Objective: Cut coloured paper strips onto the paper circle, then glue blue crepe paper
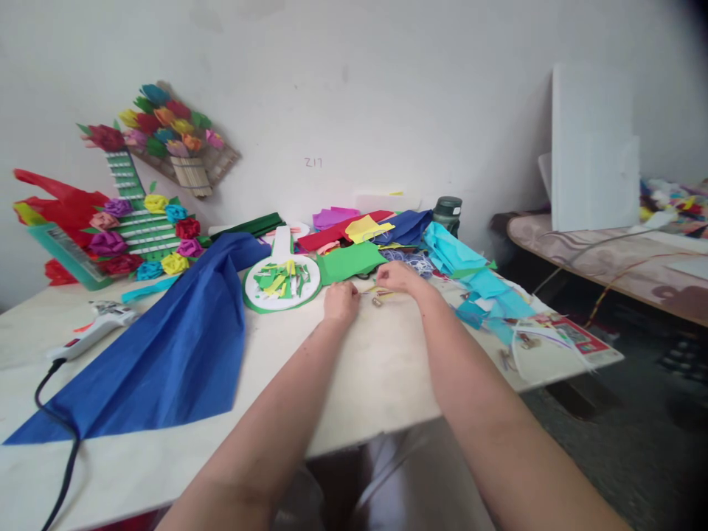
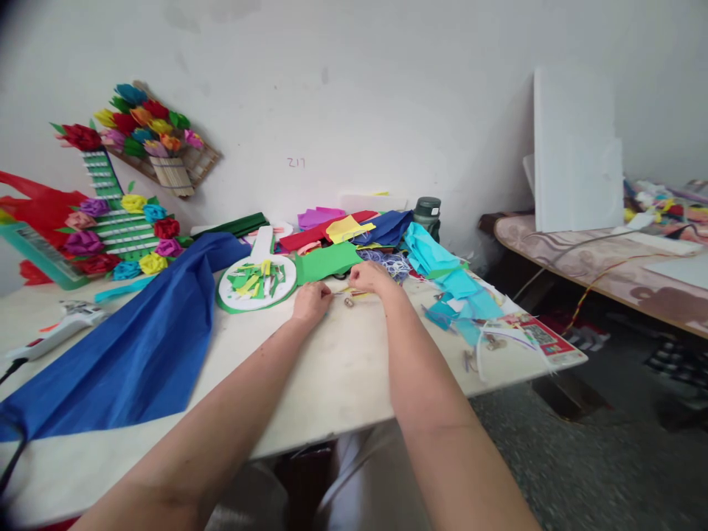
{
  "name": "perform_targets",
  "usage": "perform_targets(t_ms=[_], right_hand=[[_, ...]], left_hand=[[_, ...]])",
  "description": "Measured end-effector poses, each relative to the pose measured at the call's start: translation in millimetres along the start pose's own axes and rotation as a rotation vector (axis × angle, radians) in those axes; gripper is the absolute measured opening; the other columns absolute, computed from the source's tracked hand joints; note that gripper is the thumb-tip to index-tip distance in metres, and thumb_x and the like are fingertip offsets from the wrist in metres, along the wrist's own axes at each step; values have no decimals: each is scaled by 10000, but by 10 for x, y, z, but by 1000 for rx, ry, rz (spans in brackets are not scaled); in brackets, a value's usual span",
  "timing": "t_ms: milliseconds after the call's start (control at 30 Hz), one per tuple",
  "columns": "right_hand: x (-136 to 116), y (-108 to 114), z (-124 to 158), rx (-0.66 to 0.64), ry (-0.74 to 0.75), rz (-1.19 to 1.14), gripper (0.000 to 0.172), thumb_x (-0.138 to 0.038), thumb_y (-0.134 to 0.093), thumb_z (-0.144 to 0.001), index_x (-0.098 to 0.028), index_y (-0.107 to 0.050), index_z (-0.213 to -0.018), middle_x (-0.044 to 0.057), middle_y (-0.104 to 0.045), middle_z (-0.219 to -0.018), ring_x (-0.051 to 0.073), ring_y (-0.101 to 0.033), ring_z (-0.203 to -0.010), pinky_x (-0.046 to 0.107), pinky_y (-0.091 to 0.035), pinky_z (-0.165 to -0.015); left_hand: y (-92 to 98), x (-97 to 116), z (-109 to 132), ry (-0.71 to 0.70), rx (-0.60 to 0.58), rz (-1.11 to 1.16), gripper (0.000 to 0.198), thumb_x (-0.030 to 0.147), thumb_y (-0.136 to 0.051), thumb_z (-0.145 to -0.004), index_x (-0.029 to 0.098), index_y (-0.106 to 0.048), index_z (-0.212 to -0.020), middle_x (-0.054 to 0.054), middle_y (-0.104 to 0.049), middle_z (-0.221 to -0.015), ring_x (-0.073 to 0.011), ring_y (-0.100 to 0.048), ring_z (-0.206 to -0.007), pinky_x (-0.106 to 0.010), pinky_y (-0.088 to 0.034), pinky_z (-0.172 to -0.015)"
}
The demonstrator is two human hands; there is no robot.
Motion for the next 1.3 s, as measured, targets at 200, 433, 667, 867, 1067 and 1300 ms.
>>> perform_targets(t_ms=[200,433,667,867,1067,1300], right_hand=[[-174,-131,84,-448,0,-123,222,-370,-644,-578,-148,-634,-592,2,-589,-512,92,-445,-467,210,-303,-449],[-175,-167,80,-458,-28,-313,77,-166,-570,-601,-137,-573,-530,1,-584,-481,66,-405,-393,201,-326,-423],[-160,-79,73,-309,17,-738,102,-224,-587,-645,-127,-570,-671,-42,-536,-468,33,-366,-361,172,-284,-383],[-337,-149,61,-355,124,-861,112,-180,-571,-638,-123,-583,-733,-58,-521,-508,23,-361,-360,168,-256,-371],[-377,-161,45,-360,132,-842,89,-197,-597,-643,-139,-531,-661,-69,-491,-478,27,-375,-358,162,-297,-370],[-403,-121,40,-321,130,-635,191,-282,-639,-663,-135,-538,-594,-51,-496,-458,34,-399,-355,161,-328,-373]], left_hand=[[7,-40,0,49,23,15,171,224,-526,-749,183,-637,-872,-72,-666,-837,-211,-565,-860,-310,-415,-760],[42,-15,29,48,24,40,185,177,-497,-731,185,-644,-845,-73,-664,-822,-215,-568,-856,-325,-401,-758],[225,54,78,-4,163,57,332,431,-423,-811,196,-636,-714,-52,-640,-818,-202,-532,-882,-325,-360,-774],[212,25,20,-78,82,67,478,502,-287,-862,189,-601,-681,-33,-623,-691,-179,-533,-811,-295,-347,-736],[195,-14,-34,-91,48,77,419,395,-283,-888,186,-603,-715,-34,-615,-684,-163,-549,-785,-263,-354,-698],[174,-92,-58,71,64,220,472,464,-270,-873,181,-611,-710,-28,-605,-648,-147,-555,-680,-242,-369,-625]])
Point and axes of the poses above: each hand's wrist, its own z-axis away from the middle knuckle, its own y-axis out of the back of the hand, x = y × z, the point moved 5 cm from there along -z, towards the middle knuckle
